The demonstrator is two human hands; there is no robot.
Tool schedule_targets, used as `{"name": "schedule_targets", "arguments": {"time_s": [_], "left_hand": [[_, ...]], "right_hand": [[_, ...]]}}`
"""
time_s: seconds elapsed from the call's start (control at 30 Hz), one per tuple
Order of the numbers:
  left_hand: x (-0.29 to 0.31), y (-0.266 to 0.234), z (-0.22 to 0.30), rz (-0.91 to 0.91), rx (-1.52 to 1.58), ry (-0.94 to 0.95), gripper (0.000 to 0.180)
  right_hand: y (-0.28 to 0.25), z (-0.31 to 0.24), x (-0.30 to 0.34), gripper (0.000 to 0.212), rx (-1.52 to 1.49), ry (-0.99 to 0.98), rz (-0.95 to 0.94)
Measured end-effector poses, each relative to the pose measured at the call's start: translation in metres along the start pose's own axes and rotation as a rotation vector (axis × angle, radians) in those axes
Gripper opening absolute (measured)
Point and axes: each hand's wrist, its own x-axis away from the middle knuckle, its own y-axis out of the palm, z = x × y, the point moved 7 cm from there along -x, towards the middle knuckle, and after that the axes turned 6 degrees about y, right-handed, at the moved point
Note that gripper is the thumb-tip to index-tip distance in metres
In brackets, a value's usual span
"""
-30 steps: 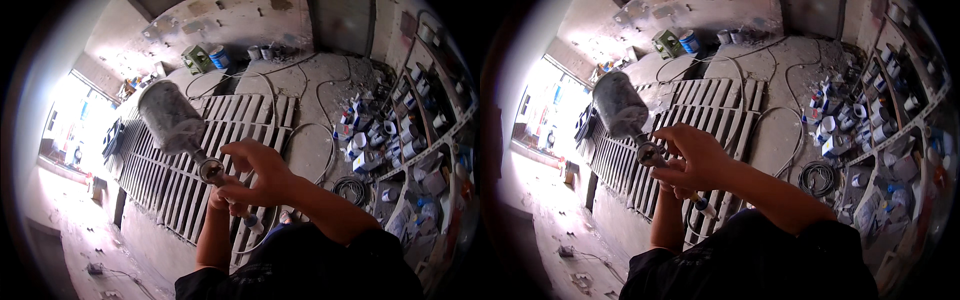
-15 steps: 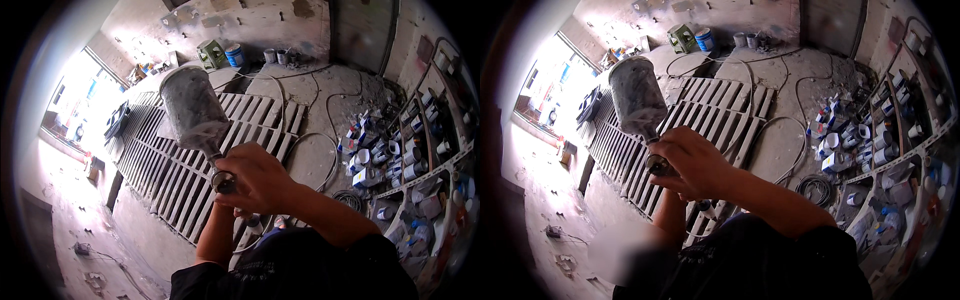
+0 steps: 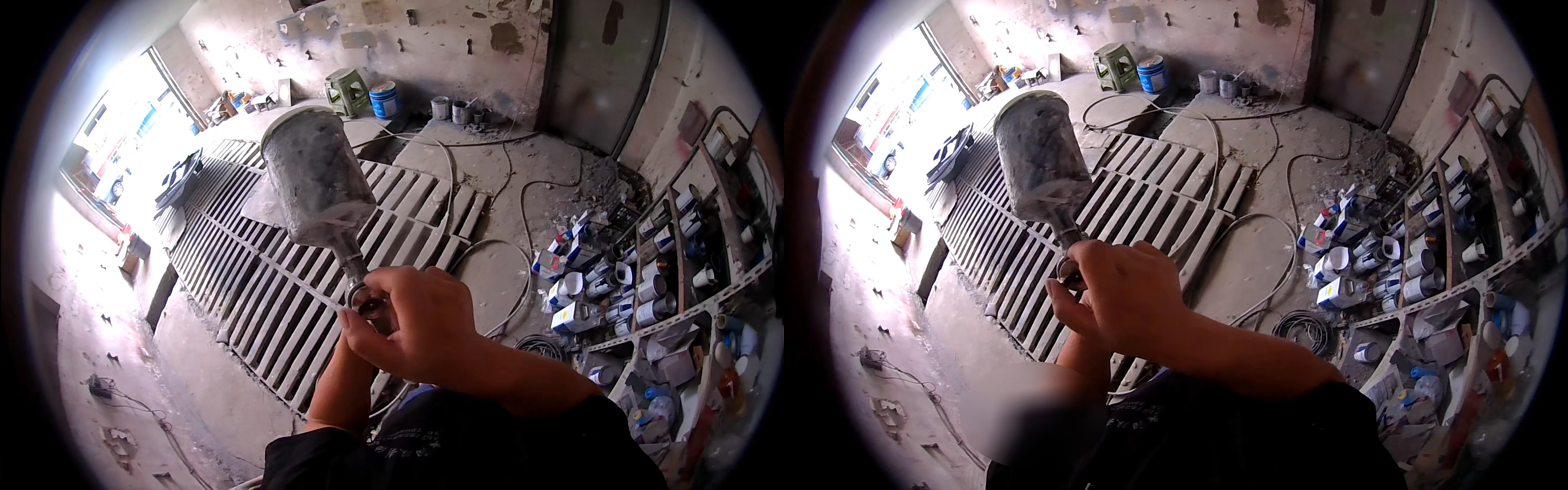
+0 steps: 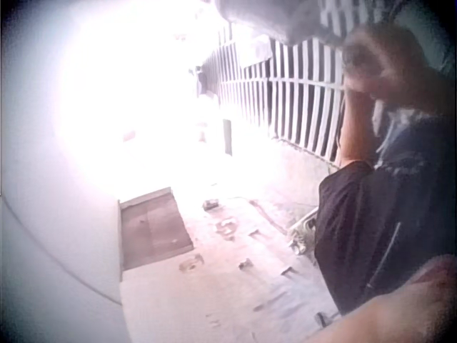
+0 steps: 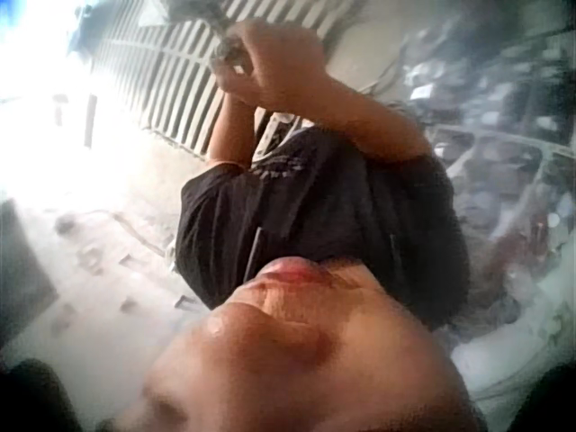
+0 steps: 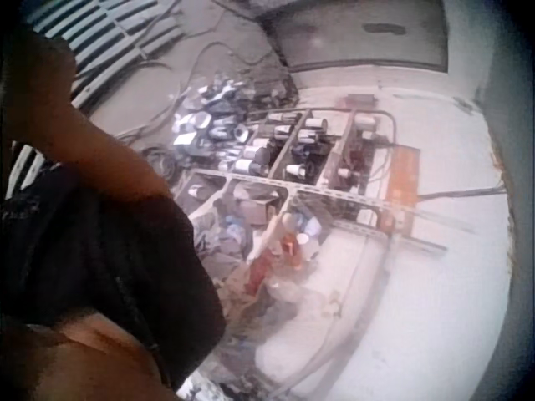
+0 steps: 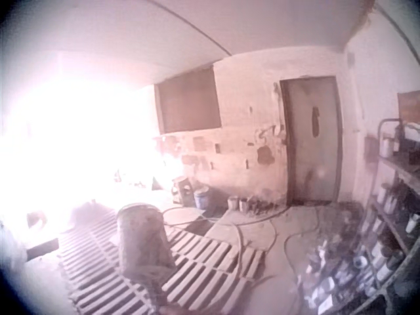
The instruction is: The person wipes a car part with a cloth, then walks to a shelf to retrieve a paint can and a plastic bag. They pour paint into a spray gun cup, stir the mixture with a metal rod, and attach the cup to the spray gun. The person then walks toward a vehicle in the garage.
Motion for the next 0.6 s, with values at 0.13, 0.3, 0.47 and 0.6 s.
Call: {"name": "schedule_targets", "arguments": {"time_s": [0.13, 0.3, 0.47, 0.6], "left_hand": [[-0.001, 0.001, 0.001, 0.001, -0.004, 0.013, 0.049], [-0.002, 0.0, 0.001, 0.016, -0.018, 0.016, 0.049], [0.002, -0.002, 0.002, 0.035, -0.034, 0.019, 0.049], [-0.001, -0.001, -0.001, 0.036, -0.038, 0.015, 0.049]], "right_hand": [[0.001, -0.006, -0.003, 0.03, 0.032, -0.07, 0.037], [-0.002, 0.0, -0.007, 0.027, 0.066, -0.113, 0.065], [-0.003, 0.004, -0.008, 0.026, 0.021, -0.137, 0.093], [-0.003, 0.009, -0.008, 0.026, 0.014, -0.13, 0.069]]}}
